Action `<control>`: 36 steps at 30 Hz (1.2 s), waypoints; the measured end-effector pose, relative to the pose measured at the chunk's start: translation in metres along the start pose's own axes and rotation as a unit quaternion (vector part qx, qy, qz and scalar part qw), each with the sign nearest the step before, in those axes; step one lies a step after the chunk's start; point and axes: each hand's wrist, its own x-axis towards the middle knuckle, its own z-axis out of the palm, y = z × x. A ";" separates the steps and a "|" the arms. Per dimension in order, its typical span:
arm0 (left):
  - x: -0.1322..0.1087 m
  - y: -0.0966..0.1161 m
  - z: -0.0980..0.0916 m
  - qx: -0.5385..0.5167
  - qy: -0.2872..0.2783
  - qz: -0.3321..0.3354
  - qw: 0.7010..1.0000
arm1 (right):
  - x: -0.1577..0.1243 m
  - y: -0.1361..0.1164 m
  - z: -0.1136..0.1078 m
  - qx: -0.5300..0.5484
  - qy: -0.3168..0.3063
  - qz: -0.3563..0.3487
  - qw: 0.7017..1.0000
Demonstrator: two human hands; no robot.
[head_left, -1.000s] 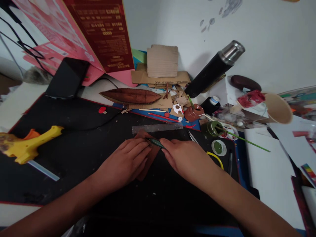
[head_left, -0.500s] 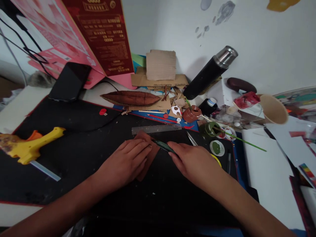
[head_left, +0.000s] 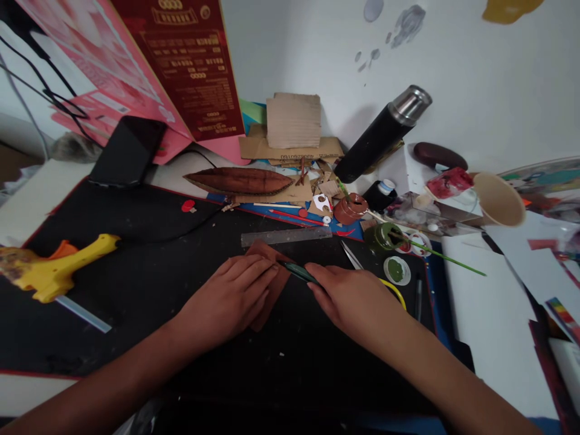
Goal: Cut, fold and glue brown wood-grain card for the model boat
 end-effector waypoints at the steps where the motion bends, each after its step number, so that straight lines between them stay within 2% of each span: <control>1: 0.000 0.000 0.000 0.001 0.000 0.002 1.000 | 0.000 0.000 0.000 -0.002 -0.002 0.000 1.000; 12: 0.000 0.001 0.000 -0.012 -0.014 -0.022 1.000 | 0.006 -0.010 -0.009 -0.039 -0.050 0.021 0.998; 19: 0.000 0.000 0.001 -0.026 -0.017 -0.025 0.999 | 0.002 -0.014 -0.007 -0.075 -0.015 -0.005 0.997; 28: -0.001 -0.001 0.003 -0.038 -0.026 -0.031 0.998 | 0.002 -0.017 -0.008 -0.072 -0.031 0.005 0.997; 32: -0.003 -0.002 0.003 -0.032 -0.007 -0.015 0.999 | 0.000 -0.013 -0.003 -0.043 -0.013 0.007 0.999; 36: -0.003 -0.002 0.002 -0.012 0.012 0.005 1.000 | -0.009 -0.001 0.009 0.038 0.038 0.004 0.999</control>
